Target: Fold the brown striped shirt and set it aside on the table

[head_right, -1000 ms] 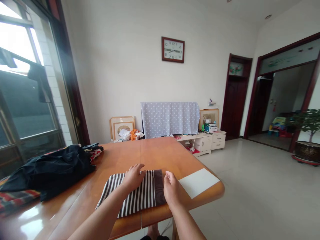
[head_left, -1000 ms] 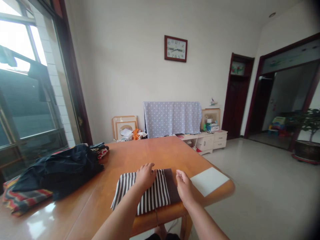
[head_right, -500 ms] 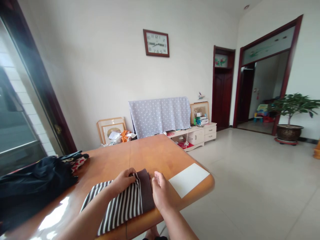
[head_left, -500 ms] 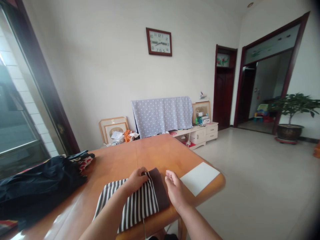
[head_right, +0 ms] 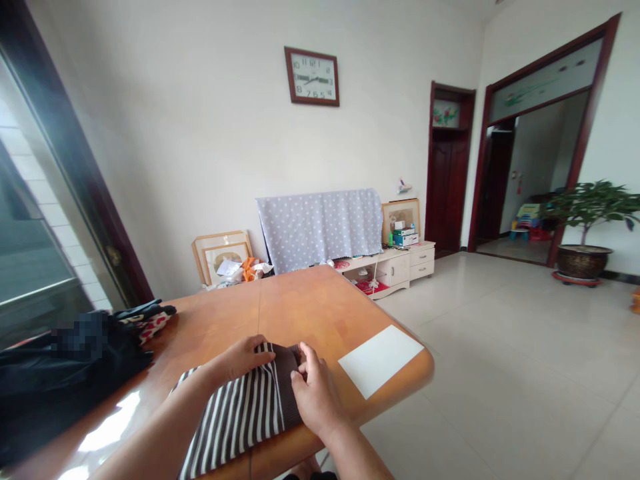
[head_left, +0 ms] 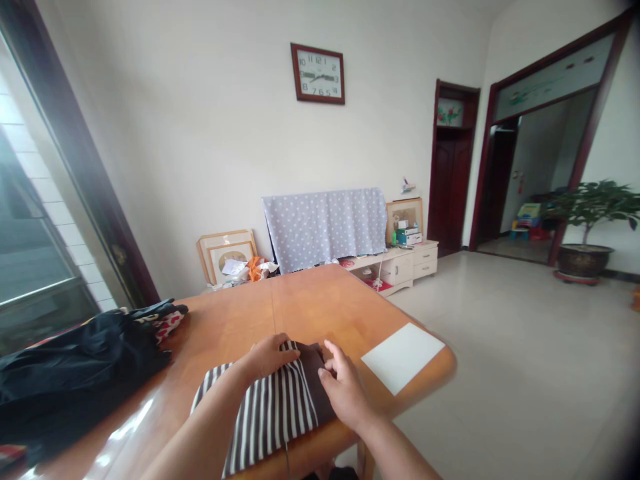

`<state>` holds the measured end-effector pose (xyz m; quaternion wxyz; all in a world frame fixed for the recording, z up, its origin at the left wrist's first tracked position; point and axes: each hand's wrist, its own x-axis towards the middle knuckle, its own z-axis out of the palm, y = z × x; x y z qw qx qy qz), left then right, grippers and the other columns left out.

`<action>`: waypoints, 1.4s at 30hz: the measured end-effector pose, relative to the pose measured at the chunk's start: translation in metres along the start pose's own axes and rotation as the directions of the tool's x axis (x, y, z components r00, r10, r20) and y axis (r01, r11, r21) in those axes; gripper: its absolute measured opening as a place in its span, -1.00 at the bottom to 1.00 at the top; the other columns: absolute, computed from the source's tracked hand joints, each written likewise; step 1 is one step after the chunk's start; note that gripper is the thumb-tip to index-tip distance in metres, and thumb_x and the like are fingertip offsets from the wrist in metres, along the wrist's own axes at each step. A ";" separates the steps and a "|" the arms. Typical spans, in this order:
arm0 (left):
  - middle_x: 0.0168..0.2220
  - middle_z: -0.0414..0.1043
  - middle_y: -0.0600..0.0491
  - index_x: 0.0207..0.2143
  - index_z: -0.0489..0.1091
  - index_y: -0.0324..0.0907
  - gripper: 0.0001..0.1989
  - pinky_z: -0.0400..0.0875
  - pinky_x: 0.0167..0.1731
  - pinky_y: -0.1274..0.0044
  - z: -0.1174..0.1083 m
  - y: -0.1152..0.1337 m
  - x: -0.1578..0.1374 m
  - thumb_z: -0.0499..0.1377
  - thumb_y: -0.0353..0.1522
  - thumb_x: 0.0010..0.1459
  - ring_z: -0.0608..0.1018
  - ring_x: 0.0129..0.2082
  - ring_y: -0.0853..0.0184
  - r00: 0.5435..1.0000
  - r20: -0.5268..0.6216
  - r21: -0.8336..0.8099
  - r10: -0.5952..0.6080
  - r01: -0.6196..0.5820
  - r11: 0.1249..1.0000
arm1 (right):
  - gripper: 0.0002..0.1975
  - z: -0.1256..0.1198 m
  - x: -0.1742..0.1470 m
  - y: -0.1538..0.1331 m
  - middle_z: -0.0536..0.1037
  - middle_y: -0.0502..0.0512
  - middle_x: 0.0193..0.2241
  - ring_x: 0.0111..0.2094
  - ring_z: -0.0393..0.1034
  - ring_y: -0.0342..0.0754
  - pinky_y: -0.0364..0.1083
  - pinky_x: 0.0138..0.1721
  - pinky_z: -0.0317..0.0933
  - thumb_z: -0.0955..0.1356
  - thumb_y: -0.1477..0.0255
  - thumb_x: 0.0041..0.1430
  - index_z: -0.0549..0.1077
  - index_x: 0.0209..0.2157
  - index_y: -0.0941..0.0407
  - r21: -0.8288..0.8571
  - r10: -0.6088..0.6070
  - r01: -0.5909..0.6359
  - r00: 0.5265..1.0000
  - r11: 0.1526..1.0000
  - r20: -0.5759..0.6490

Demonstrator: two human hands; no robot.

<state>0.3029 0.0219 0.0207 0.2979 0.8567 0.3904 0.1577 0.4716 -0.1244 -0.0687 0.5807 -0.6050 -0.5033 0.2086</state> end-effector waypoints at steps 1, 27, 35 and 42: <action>-0.41 0.49 0.08 -0.39 0.43 -0.14 -0.72 0.36 -0.26 0.49 0.000 0.000 0.001 0.25 -0.12 -0.03 0.52 -0.27 0.20 1.000 0.004 0.039 -0.012 0.012 0.999 | -0.40 0.000 0.000 0.000 0.56 0.07 -0.26 -0.09 0.45 0.04 0.00 0.00 0.30 0.31 0.39 0.19 0.28 0.28 0.03 -0.010 0.004 -0.004 1.000 1.000 -0.021; -0.29 0.60 -0.20 -0.37 0.47 -0.14 -0.44 0.21 0.01 0.13 -0.013 -0.045 -0.020 -0.09 0.07 0.27 0.60 -0.18 -0.03 0.929 -0.337 0.519 -0.155 0.320 0.793 | -0.72 0.007 -0.001 0.002 0.54 0.11 -0.36 -0.25 0.45 0.06 -0.01 -0.15 0.32 0.31 0.38 0.15 0.54 -0.12 0.06 -0.347 -0.030 -0.002 0.996 0.938 -0.085; -0.12 0.54 -0.12 -0.19 0.43 -0.11 -0.69 0.22 -0.04 0.28 -0.011 -0.033 -0.051 -0.04 -0.18 0.32 0.51 -0.06 0.06 0.901 -0.434 0.540 0.013 0.248 0.804 | -0.72 -0.004 0.011 -0.013 0.62 0.17 -0.13 -0.07 0.50 0.09 0.01 0.00 0.34 0.29 0.35 0.21 0.56 -0.12 0.08 -0.273 -0.086 0.059 0.992 0.960 -0.091; -0.11 0.53 -0.14 -0.16 0.49 -0.09 -0.58 0.20 0.05 0.25 0.000 -0.038 -0.081 -0.10 -0.12 0.36 0.52 -0.05 0.04 0.932 -0.359 0.505 0.048 0.151 0.850 | -0.61 0.020 0.034 -0.052 0.61 0.16 -0.03 0.03 0.49 0.06 0.02 0.14 0.28 0.19 0.37 0.31 0.57 -0.01 0.09 -0.276 -0.226 0.247 0.968 0.929 0.106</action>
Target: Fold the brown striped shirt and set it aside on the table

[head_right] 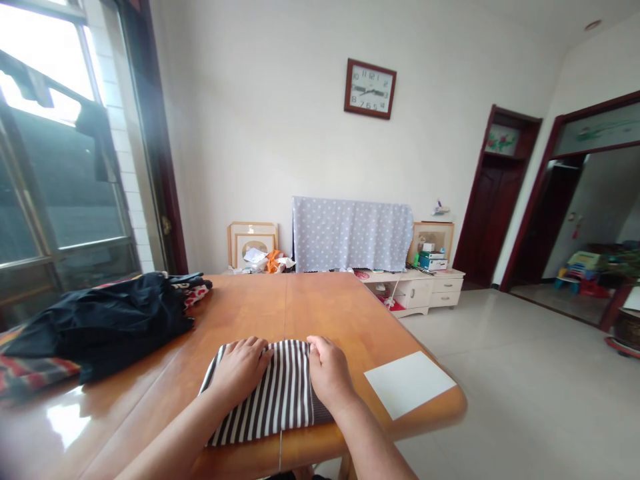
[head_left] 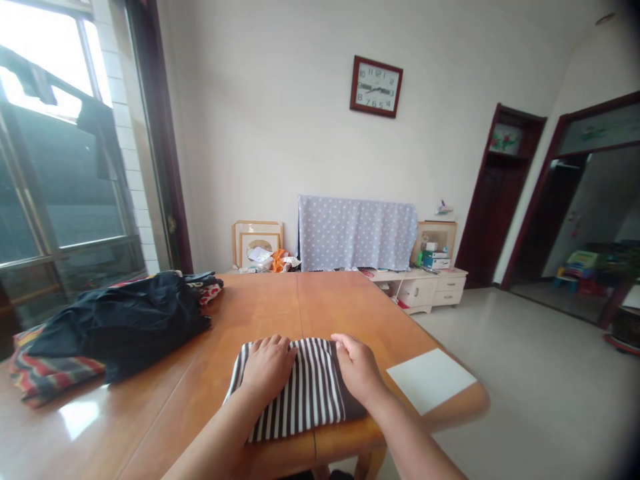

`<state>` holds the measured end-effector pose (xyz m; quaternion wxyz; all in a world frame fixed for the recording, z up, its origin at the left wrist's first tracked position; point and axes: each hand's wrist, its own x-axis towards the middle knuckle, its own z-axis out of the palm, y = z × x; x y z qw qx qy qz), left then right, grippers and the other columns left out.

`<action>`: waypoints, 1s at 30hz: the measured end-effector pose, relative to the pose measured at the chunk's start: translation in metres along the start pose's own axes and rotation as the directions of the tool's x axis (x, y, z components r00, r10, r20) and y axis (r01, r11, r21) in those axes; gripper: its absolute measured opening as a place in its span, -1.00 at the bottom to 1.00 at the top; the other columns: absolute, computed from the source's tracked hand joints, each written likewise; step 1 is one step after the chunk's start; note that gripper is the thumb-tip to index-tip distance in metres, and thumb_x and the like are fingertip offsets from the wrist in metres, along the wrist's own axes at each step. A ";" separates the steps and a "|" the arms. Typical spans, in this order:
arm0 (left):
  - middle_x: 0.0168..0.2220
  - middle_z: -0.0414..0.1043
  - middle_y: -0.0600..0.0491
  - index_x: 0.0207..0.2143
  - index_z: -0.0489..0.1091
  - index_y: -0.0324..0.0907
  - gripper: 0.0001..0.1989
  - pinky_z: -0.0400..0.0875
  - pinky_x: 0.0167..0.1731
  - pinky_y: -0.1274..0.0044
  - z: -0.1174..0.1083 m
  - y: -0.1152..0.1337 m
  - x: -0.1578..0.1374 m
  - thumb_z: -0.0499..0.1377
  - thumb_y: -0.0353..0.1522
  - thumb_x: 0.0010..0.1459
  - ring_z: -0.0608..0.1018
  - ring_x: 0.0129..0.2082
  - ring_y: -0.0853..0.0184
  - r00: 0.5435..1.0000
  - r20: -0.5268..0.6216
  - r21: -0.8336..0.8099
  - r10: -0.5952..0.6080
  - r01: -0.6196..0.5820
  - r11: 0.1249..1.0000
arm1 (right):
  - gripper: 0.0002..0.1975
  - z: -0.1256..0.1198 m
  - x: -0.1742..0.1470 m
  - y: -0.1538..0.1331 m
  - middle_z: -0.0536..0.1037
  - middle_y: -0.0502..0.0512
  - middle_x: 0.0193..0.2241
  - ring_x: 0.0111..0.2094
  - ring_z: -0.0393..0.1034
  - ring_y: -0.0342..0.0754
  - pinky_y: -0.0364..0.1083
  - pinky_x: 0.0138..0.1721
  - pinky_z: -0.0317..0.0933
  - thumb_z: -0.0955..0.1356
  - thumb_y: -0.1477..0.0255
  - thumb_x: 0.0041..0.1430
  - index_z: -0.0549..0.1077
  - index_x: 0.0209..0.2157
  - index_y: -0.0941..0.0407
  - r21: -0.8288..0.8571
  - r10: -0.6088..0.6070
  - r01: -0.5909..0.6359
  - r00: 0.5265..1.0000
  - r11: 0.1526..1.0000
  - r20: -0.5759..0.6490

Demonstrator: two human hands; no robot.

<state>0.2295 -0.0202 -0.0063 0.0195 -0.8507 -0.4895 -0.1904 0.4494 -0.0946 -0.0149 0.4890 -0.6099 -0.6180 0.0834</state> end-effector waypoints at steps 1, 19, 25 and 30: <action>-0.06 0.53 -0.15 -0.12 0.49 -0.09 -0.57 0.17 0.10 0.24 0.003 -0.002 -0.003 -0.10 -0.10 0.36 0.51 0.00 0.03 1.000 0.005 -0.024 0.008 -0.008 1.000 | -0.59 0.007 0.002 -0.002 0.60 0.16 0.01 0.06 0.47 0.06 0.02 0.17 0.26 0.19 0.38 0.31 0.56 0.03 0.10 0.000 -0.012 0.012 0.999 1.000 0.037; 0.15 0.48 -0.07 0.08 0.46 -0.10 -0.52 0.13 0.27 0.33 0.014 -0.039 -0.009 0.00 -0.04 0.31 0.41 0.22 0.13 0.997 -0.031 -0.568 -0.068 0.038 0.822 | -0.47 0.040 -0.011 0.042 0.21 0.15 0.34 0.40 -0.02 0.09 0.12 0.40 -0.16 0.26 0.21 0.31 0.39 0.24 0.08 -0.192 0.102 -0.055 0.964 0.980 0.246; -0.06 0.57 -0.09 -0.08 0.45 -0.18 -0.59 0.39 0.01 0.42 -0.002 -0.088 -0.036 -0.01 -0.10 0.28 0.56 -0.01 0.17 0.833 -0.161 -0.755 -0.530 0.242 0.610 | -0.47 0.039 -0.009 0.038 0.23 0.23 0.33 0.39 0.01 0.16 0.19 0.38 -0.17 0.25 0.24 0.31 0.39 0.25 0.13 -0.288 0.120 -0.042 0.958 0.957 0.260; -0.15 0.58 -0.13 -0.16 0.44 -0.20 -0.68 0.42 -0.10 0.39 0.000 -0.103 -0.074 0.01 -0.20 0.23 0.59 -0.12 0.15 0.779 -0.111 -0.725 -0.617 0.361 0.586 | -0.45 0.056 -0.004 0.006 0.22 0.26 0.34 0.40 -0.01 0.14 0.14 0.37 -0.09 0.18 0.29 0.36 0.33 0.28 0.20 -0.299 0.002 0.078 0.966 0.951 0.260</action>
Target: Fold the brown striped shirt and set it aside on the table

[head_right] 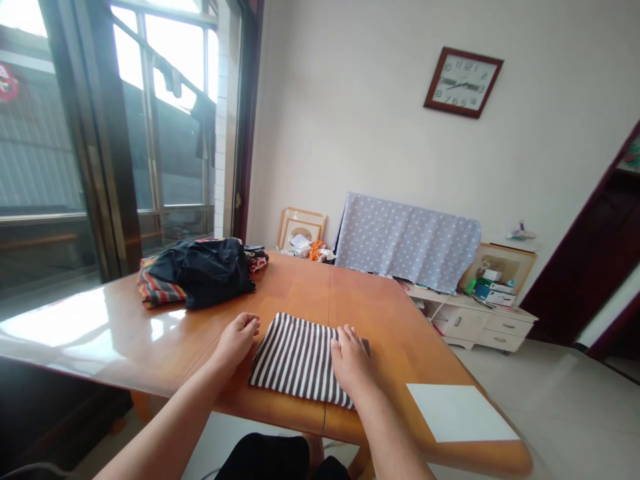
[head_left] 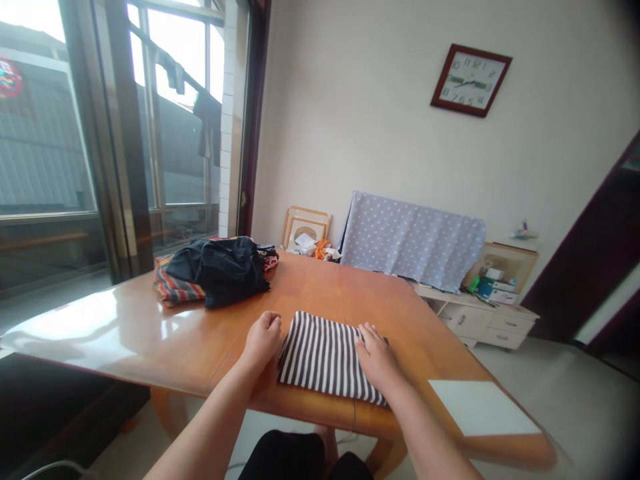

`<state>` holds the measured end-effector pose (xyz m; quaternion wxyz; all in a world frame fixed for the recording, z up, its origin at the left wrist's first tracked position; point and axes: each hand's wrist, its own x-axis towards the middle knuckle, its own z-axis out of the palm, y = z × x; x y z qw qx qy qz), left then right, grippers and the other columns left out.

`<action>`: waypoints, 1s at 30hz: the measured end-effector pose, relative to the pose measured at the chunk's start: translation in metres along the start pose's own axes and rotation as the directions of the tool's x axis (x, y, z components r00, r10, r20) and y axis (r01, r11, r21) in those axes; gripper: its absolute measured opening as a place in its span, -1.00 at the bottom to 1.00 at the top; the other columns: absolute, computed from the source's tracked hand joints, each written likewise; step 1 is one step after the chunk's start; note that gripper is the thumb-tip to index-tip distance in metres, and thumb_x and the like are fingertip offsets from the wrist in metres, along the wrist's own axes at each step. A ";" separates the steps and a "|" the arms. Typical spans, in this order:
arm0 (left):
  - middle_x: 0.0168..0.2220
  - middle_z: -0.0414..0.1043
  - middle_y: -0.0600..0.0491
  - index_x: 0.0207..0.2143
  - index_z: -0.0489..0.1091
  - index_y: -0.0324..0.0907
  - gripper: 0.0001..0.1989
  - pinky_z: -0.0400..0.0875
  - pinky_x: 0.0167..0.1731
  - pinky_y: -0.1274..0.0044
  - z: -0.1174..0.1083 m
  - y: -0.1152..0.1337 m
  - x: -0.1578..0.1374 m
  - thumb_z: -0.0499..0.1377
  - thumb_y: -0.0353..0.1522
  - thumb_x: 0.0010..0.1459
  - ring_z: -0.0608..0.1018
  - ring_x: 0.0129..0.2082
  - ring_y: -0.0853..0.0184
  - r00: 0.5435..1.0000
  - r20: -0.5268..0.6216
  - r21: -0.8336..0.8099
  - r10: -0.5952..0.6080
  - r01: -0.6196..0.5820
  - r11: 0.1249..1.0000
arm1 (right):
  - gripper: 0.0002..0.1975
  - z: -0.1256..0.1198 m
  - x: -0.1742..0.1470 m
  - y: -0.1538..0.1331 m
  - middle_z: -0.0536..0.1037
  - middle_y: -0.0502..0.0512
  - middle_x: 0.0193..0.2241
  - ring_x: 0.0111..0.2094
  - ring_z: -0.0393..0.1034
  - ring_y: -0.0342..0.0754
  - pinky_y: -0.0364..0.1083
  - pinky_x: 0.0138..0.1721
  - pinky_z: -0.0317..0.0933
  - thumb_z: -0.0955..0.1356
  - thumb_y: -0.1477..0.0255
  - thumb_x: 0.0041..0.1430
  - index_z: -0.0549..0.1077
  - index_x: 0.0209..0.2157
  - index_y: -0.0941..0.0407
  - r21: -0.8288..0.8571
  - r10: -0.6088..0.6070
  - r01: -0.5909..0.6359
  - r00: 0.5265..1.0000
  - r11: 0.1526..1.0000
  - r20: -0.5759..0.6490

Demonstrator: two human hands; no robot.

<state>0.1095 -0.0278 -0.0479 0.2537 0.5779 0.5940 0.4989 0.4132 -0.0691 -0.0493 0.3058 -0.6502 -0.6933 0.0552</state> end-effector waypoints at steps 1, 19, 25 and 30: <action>-0.15 0.58 -0.12 -0.17 0.44 -0.19 -0.70 0.41 -0.10 0.40 -0.002 -0.002 -0.004 0.02 -0.23 0.21 0.59 -0.12 0.15 1.000 0.010 0.012 -0.002 0.002 1.000 | -0.45 0.003 0.001 -0.008 0.22 0.23 0.34 0.40 -0.01 0.12 0.12 0.37 -0.08 0.18 0.28 0.36 0.32 0.29 0.19 0.027 -0.033 0.033 0.999 0.999 -0.001; -0.12 0.62 0.07 -0.17 0.49 -0.02 -0.77 0.25 -0.17 0.44 -0.042 0.015 -0.044 0.06 -0.30 0.21 0.58 -0.11 0.19 0.995 0.087 0.407 -0.045 0.006 0.913 | -0.69 0.032 -0.009 -0.156 0.54 0.03 -0.45 -0.40 0.40 -0.06 -0.13 -0.37 0.09 0.30 0.10 0.23 0.41 -0.39 0.04 0.032 -0.126 0.124 0.990 0.992 0.063; -0.12 0.62 0.08 -0.21 0.50 -0.02 -0.77 0.25 -0.16 0.44 -0.046 0.016 -0.046 0.05 -0.26 0.23 0.58 -0.11 0.19 0.994 0.104 0.388 -0.031 -0.012 0.921 | -0.87 0.054 0.003 -0.149 0.49 -0.01 -0.54 -0.44 0.35 -0.08 -0.14 -0.42 0.03 0.33 0.36 0.08 0.39 -0.51 0.07 0.138 -0.001 -0.026 0.981 0.990 0.193; -0.13 0.63 0.05 -0.25 0.51 -0.01 -0.70 0.23 -0.08 0.35 -0.043 0.018 -0.044 -0.01 -0.19 0.26 0.58 -0.08 0.14 0.991 0.123 0.404 -0.046 -0.008 0.915 | -0.86 0.047 0.001 -0.135 0.38 -0.10 -0.61 -0.54 0.33 -0.13 -0.17 -0.50 0.10 0.30 0.33 0.08 0.37 -0.47 0.08 0.601 0.093 -0.239 0.960 0.762 0.264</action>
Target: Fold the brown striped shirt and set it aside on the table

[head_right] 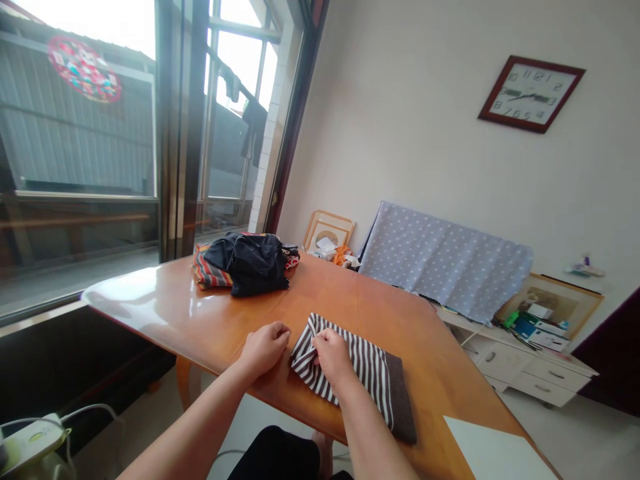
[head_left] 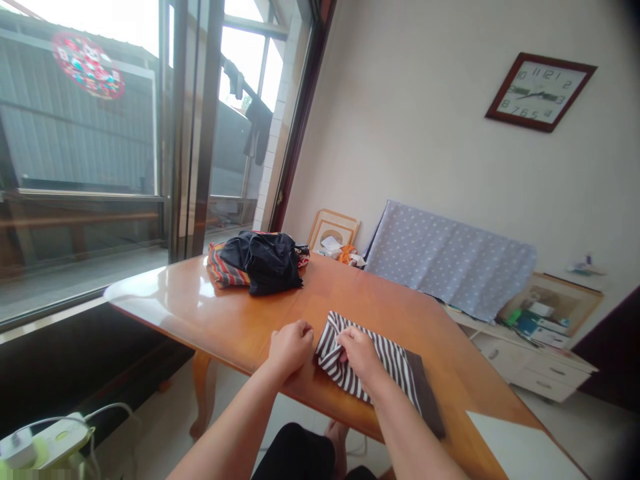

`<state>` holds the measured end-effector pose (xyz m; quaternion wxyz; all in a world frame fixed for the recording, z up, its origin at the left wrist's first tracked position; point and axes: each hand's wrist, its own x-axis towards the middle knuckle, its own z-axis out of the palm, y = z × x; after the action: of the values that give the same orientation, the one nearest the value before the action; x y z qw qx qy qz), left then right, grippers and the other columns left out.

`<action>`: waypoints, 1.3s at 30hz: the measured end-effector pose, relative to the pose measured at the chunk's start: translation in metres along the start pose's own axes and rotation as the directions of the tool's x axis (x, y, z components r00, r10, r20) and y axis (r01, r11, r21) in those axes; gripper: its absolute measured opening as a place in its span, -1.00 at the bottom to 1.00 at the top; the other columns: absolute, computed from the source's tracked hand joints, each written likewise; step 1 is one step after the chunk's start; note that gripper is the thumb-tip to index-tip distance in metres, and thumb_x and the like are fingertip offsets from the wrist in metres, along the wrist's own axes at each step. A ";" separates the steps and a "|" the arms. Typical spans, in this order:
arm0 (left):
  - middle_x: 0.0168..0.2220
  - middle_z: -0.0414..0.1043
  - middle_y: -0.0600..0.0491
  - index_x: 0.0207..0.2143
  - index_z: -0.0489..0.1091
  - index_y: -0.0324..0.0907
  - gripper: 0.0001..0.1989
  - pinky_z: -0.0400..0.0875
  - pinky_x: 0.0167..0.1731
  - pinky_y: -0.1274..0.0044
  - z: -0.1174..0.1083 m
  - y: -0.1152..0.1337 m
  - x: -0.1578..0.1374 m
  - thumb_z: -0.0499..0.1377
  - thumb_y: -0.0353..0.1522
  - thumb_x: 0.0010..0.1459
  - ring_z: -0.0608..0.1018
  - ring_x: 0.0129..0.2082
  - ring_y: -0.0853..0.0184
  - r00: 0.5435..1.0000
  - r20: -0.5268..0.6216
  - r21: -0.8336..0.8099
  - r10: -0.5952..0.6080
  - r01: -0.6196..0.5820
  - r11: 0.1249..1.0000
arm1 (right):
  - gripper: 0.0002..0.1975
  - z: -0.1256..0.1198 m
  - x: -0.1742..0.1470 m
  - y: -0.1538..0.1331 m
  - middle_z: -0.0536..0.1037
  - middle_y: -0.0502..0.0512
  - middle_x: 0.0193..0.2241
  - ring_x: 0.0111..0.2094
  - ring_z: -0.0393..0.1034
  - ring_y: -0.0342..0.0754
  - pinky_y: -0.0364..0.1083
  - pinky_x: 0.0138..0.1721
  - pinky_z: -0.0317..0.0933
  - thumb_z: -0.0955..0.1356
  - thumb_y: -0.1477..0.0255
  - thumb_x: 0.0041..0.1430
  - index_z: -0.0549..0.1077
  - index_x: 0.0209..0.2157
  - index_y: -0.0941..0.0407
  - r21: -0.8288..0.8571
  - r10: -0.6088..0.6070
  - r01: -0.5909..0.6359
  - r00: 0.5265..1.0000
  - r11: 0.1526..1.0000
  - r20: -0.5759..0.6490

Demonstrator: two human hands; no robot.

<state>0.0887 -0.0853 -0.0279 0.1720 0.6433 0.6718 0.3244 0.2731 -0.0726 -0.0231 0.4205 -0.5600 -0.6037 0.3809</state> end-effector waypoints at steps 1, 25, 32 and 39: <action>-0.15 0.63 0.03 -0.26 0.52 -0.02 -0.69 0.23 -0.06 0.31 0.001 0.002 0.001 -0.01 -0.18 0.26 0.58 -0.10 0.11 1.000 0.004 0.001 -0.008 0.008 1.000 | -0.86 -0.002 -0.002 -0.001 0.38 -0.10 -0.61 -0.55 0.32 -0.13 -0.18 -0.51 0.09 0.31 0.32 0.08 0.38 -0.47 0.09 0.060 0.007 -0.007 1.000 0.998 0.002; -0.42 0.46 0.10 -0.32 0.35 -0.16 -0.88 0.29 -0.46 0.61 0.038 0.030 0.018 0.12 -0.42 0.03 0.50 -0.41 0.37 0.989 0.146 -0.509 -0.023 0.095 0.855 | -0.81 -0.006 -0.009 -0.001 0.37 -0.10 -0.64 -0.56 0.25 -0.15 -0.18 -0.54 0.02 0.36 0.25 0.06 0.40 -0.42 0.09 0.179 0.046 -0.040 0.998 0.983 -0.031; -0.47 0.42 0.12 -0.37 0.32 -0.14 -0.92 0.21 -0.49 0.59 0.041 0.021 0.022 0.16 -0.39 0.02 0.44 -0.45 0.37 0.988 0.143 -0.461 -0.065 0.125 0.878 | -0.79 -0.007 -0.009 -0.005 0.37 -0.10 -0.63 -0.56 0.27 -0.15 -0.18 -0.55 0.03 0.37 0.22 0.04 0.39 -0.44 0.09 0.199 0.050 -0.045 0.999 0.979 -0.020; -0.46 0.39 0.17 -0.34 0.29 -0.14 -0.86 0.24 -0.49 0.63 0.042 0.027 0.023 0.18 -0.43 0.01 0.44 -0.47 0.42 0.986 0.162 -0.466 -0.043 0.115 0.877 | -0.81 -0.007 -0.008 -0.004 0.36 -0.11 -0.64 -0.57 0.25 -0.15 -0.17 -0.55 0.03 0.37 0.25 0.05 0.39 -0.45 0.08 0.217 0.014 -0.006 0.999 0.976 -0.033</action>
<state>0.1335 -0.0552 -0.0364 0.3858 0.5757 0.5835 0.4233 0.2784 -0.0812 -0.0176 0.4877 -0.5204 -0.5482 0.4369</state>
